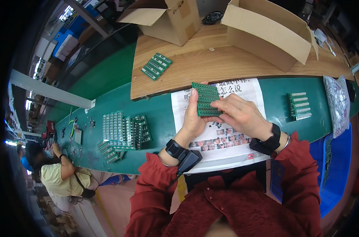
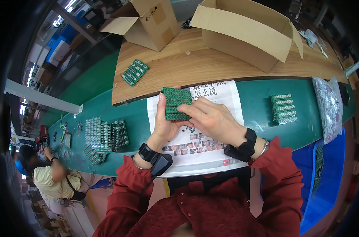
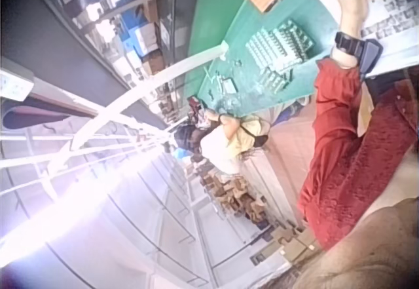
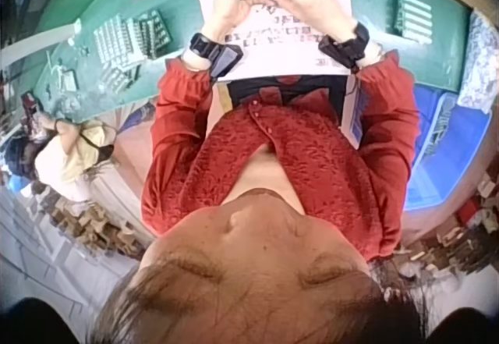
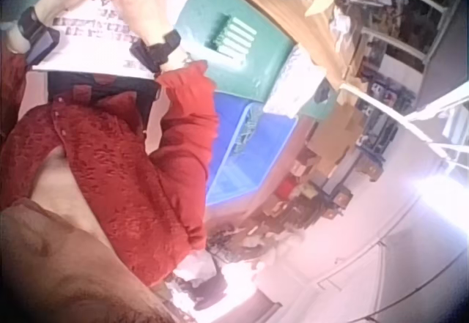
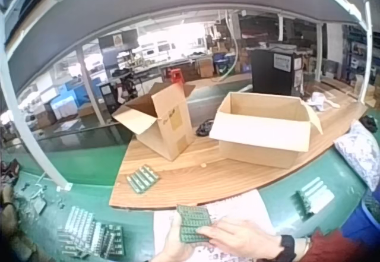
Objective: The person is assembling green circuit boards at a workbench. They pick up a board, insert small components into the slots, and place the finished board into a cardboard box. The process is repeated for multiple boards.
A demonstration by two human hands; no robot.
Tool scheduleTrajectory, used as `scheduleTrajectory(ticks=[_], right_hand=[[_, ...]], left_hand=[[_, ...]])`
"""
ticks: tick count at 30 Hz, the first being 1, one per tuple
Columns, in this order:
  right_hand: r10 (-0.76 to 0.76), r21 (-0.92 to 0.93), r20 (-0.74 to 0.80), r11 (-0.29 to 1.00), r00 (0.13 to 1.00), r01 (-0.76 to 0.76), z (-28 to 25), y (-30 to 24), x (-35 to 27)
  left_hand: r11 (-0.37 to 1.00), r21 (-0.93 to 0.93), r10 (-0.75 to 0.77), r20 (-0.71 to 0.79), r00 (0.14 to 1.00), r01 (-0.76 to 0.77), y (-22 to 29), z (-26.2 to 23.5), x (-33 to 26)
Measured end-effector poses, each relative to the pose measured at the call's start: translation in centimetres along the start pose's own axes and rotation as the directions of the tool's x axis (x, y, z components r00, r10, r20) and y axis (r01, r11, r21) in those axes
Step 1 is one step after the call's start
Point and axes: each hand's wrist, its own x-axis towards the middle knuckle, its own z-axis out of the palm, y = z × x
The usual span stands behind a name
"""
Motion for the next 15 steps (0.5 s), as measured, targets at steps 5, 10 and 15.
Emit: scheduleTrajectory(ticks=[5,10,15], right_hand=[[-0.119,-0.089,-0.025,0.989,0.993,0.116,0.57,0.04,0.45],[-0.071,-0.126,0.011,0.989,0.997,0.072,0.65,-0.32,0.26],[-0.051,-0.111,0.044,0.992,0.998,0.056,0.6,-0.29,0.28]], left_hand=[[1.0,-0.002,0.01,-0.017,1.0,-0.01,0.15,0.24,-0.09],[1.0,0.007,0.006,-0.053,0.999,-0.006,0.03,0.38,0.01],[1.0,-0.001,0.003,-0.036,0.999,-0.003,0.13,0.38,0.03]])
